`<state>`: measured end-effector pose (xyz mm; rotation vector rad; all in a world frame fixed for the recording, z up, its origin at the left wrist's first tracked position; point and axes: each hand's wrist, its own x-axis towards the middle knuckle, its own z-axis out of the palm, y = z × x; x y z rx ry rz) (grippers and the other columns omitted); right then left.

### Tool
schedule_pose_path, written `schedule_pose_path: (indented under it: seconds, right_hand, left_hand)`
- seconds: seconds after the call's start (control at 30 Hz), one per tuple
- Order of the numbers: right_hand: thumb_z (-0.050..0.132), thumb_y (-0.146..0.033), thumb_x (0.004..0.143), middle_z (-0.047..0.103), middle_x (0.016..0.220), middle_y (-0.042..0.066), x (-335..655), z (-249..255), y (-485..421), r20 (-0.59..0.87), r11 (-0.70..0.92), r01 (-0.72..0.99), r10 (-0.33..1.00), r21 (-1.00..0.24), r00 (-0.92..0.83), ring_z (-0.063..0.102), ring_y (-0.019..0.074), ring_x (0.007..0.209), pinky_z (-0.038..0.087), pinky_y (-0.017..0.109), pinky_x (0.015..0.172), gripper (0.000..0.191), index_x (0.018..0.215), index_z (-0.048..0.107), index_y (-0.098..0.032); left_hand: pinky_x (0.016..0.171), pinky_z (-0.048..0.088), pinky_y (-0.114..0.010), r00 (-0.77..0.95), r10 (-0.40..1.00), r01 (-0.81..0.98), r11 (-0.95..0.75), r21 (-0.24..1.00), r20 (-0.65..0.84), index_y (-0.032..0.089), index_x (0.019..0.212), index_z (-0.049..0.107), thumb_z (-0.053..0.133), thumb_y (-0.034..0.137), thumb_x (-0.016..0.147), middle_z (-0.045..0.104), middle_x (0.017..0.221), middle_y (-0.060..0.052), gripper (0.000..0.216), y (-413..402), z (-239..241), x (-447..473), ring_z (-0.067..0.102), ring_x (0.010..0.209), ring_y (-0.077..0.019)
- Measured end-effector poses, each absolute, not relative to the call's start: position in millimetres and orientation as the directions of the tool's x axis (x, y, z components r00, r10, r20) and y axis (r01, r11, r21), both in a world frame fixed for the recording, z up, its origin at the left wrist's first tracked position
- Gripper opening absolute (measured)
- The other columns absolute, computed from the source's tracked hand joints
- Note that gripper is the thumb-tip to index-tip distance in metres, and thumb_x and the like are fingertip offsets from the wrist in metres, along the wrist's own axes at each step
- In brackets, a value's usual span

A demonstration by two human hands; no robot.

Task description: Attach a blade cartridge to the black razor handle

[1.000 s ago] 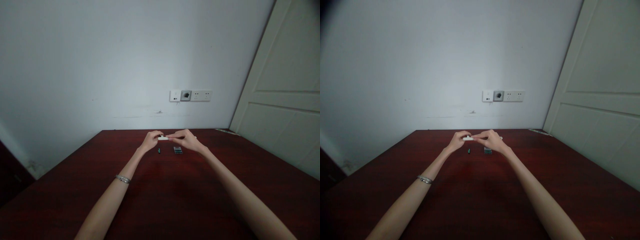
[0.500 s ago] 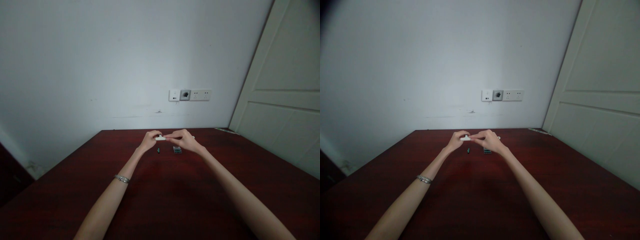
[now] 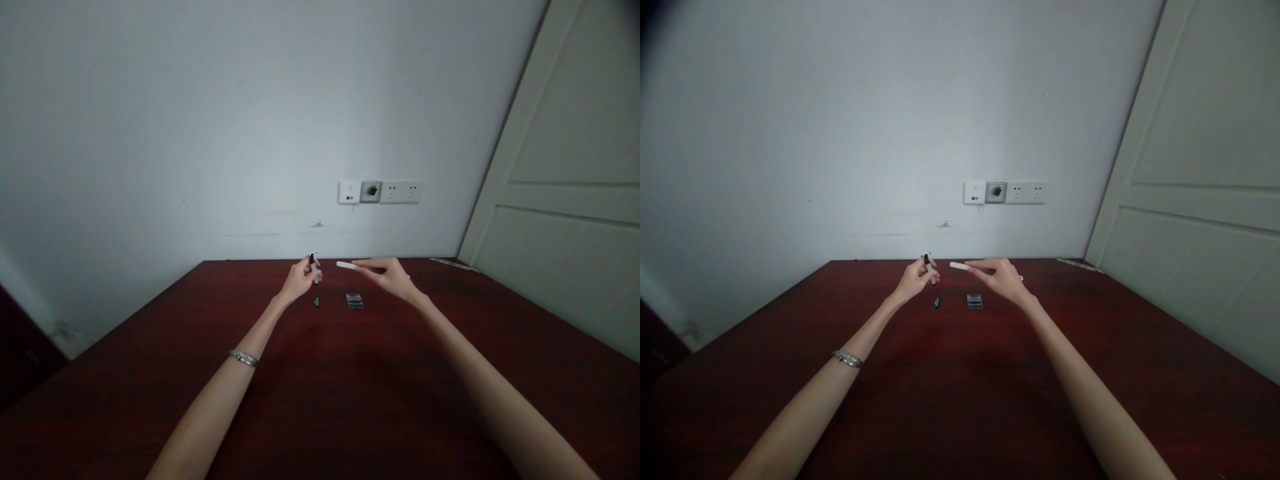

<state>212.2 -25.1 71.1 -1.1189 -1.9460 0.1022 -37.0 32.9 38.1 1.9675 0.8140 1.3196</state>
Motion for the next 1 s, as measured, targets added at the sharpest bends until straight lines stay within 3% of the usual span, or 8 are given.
schedule_pose_path:
  seconds: [0.13,0.33,0.53,0.73,1.0]
  right_hand:
    - [0.056,-0.045,0.080,0.071,0.097,0.004,198,74,-23,0.681,0.506,0.760,0.723,-0.408,-0.115,0.066,0.0236,0.087,0.050,0.032,0.074,0.031,0.102,0.070,-0.027]
    - [0.056,-0.046,0.080,0.073,0.087,0.006,170,80,-18,0.682,0.451,0.793,0.729,-0.409,-0.063,0.066,0.0218,0.078,0.045,0.027,0.064,0.030,0.093,0.073,-0.024]
    - [0.054,-0.050,0.080,0.073,0.078,0.004,162,77,-13,0.649,0.498,0.752,0.750,-0.431,-0.125,0.064,0.0182,0.067,0.039,0.024,0.055,0.035,0.092,0.074,-0.025]
    - [0.055,-0.050,0.078,0.072,0.076,0.006,194,65,1,0.638,0.464,0.725,0.768,-0.510,-0.043,0.064,0.0202,0.069,0.042,0.025,0.057,0.038,0.092,0.074,-0.020]
    - [0.054,-0.054,0.078,0.071,0.071,0.004,166,67,-6,0.653,0.555,0.647,0.749,-0.523,-0.115,0.061,0.0170,0.062,0.039,0.023,0.054,0.041,0.092,0.074,-0.021]
  left_hand:
    - [0.049,0.051,-0.026,0.412,0.839,0.082,-0.422,0.903,0.355,0.016,0.092,0.043,0.054,0.023,0.078,0.062,0.065,-0.002,0.020,35,30,-34,0.065,0.057,-0.0173]
    - [0.042,0.048,-0.022,0.524,0.818,0.089,-0.329,0.940,0.237,0.016,0.096,0.040,0.056,0.026,0.077,0.063,0.064,-0.003,0.027,28,33,-31,0.065,0.052,-0.0189]
    - [0.040,0.048,-0.021,0.561,0.785,0.072,-0.365,0.928,0.265,0.016,0.093,0.039,0.057,0.026,0.077,0.063,0.065,-0.003,0.026,22,38,-28,0.065,0.052,-0.0191]
    - [0.042,0.048,-0.021,0.515,0.807,0.064,-0.372,0.926,0.288,0.017,0.092,0.039,0.058,0.029,0.076,0.063,0.064,-0.002,0.028,27,36,-32,0.065,0.053,-0.0180]
    - [0.042,0.046,-0.019,0.545,0.798,0.124,-0.381,0.916,0.258,0.016,0.093,0.041,0.058,0.027,0.077,0.063,0.064,-0.002,0.026,27,31,-32,0.065,0.051,-0.0161]
